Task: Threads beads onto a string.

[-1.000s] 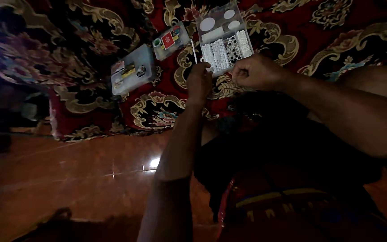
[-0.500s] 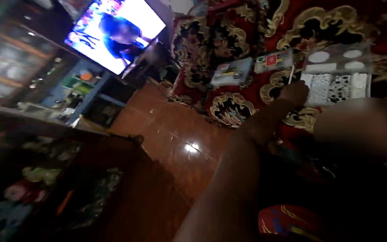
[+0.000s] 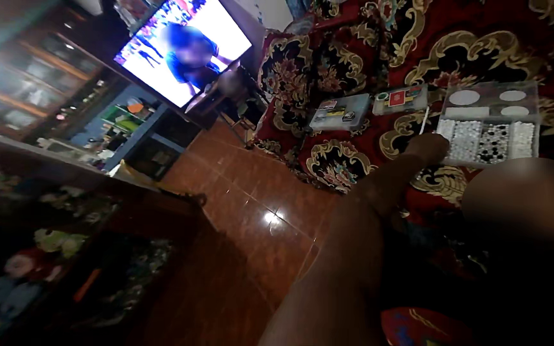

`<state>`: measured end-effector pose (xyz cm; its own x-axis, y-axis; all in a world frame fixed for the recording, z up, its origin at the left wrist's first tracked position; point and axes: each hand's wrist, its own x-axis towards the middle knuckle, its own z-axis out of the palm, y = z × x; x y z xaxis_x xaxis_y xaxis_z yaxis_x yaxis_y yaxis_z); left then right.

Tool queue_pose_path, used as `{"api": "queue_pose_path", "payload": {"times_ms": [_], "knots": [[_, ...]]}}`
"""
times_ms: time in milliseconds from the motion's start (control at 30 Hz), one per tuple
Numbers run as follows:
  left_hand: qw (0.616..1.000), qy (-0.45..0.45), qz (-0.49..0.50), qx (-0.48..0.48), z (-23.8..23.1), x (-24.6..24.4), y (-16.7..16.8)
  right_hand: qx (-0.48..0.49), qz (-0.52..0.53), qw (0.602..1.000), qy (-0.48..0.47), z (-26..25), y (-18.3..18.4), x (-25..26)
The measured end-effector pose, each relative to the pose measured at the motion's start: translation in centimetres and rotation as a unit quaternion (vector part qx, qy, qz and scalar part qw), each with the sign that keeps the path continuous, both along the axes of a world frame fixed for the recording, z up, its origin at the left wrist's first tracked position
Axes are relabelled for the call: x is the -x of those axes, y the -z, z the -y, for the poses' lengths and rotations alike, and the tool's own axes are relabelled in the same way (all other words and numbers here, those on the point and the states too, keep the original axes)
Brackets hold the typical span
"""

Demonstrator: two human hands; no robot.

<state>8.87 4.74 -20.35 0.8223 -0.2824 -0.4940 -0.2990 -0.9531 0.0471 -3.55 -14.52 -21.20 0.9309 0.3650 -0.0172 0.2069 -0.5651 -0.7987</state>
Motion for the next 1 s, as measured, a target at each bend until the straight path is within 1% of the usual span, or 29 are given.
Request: {"api": "queue_pose_path", "payload": {"times_ms": [33,67,100,200,267,300,333,367,400,433,467,500,533,567,600,633,667,700,767,833,900,933,1000], "knots": [[0.995,0.033,0.077,0.047,-1.2,-0.7,2.8,0.008,-0.007,1.0,0.0,-0.1,-0.1,0.0],[0.99,0.042,0.116,0.073,-1.7,-1.7,5.0,0.012,-0.013,1.0,0.0,-0.2,-0.2,0.1],[0.989,0.042,0.119,0.075,-1.8,-2.5,5.9,0.012,-0.016,1.0,-0.001,-0.3,-0.2,0.1],[0.993,0.042,0.082,0.069,-1.4,-3.3,5.5,0.003,-0.016,1.0,-0.008,-0.1,0.0,0.0],[0.987,0.053,0.105,0.108,-1.9,-3.2,5.5,-0.003,-0.007,1.0,-0.009,0.1,0.4,0.0],[0.973,0.063,0.16,0.153,-2.5,-2.2,5.5,-0.006,-0.001,1.0,-0.009,0.2,0.5,-0.1],[0.937,0.075,0.262,0.22,-3.1,-0.2,5.0,-0.008,0.003,1.0,-0.01,0.2,0.5,-0.3],[0.889,0.077,0.366,0.265,-3.0,3.0,2.8,-0.008,0.005,1.0,-0.009,0.2,0.3,-0.5],[0.97,-0.019,0.169,0.171,-1.6,7.9,-6.6,-0.005,0.005,1.0,-0.005,0.0,-0.1,-0.6],[0.983,-0.089,0.08,0.137,-0.3,10.9,-12.5,0.002,-0.005,1.0,0.01,-0.2,-0.6,-0.5],[0.978,-0.129,0.071,0.149,0.6,12.8,-15.0,0.007,-0.012,1.0,0.026,-0.4,-1.1,-0.3],[0.973,-0.137,0.072,0.17,0.9,13.7,-16.0,0.002,-0.006,0.999,0.034,-0.3,-1.2,-0.1],[0.966,-0.1,0.094,0.217,0.2,13.0,-14.3,-0.013,0.011,0.999,0.037,-0.1,-1.3,-0.1],[0.936,-0.019,0.155,0.317,-1.7,10.8,-9.7,-0.035,0.021,0.998,0.041,0.0,-1.6,-0.1],[0.852,0.062,0.239,0.462,-3.2,7.6,-3.4,-0.063,0.023,0.997,0.046,0.0,-2.0,0.0],[0.815,0.053,0.234,0.527,-3.4,6.2,-0.6,-0.1,0.03,0.993,0.049,-0.2,-2.2,-0.1],[0.804,0.028,0.211,0.555,-3.4,6.5,0.0,-0.138,0.039,0.988,0.051,-0.6,-2.3,-0.2],[0.796,0.012,0.19,0.575,-3.3,7.7,-0.5,-0.174,0.047,0.982,0.05,-0.9,-2.3,-0.2],[0.768,0.005,0.16,0.62,-3.3,10.3,-1.7,-0.242,0.05,0.968,0.034,-1.7,-2.3,-0.3],[0.735,0.004,0.144,0.662,-3.7,12.0,-2.1,-0.298,0.04,0.954,0.014,-2.7,-2.6,-0.1],[0.731,-0.015,0.128,0.671,-4.3,13.6,-2.6,-0.329,0.024,0.944,-0.008,-3.3,-3.2,0.0],[0.721,-0.026,0.125,0.681,-4.5,14.1,-2.8,-0.336,0.022,0.942,-0.017,-3.6,-3.4,0.0],[0.688,-0.046,0.129,0.713,-4.8,14.5,-2.9,-0.34,0.024,0.94,-0.035,-4.2,-3.8,0.0]]}}
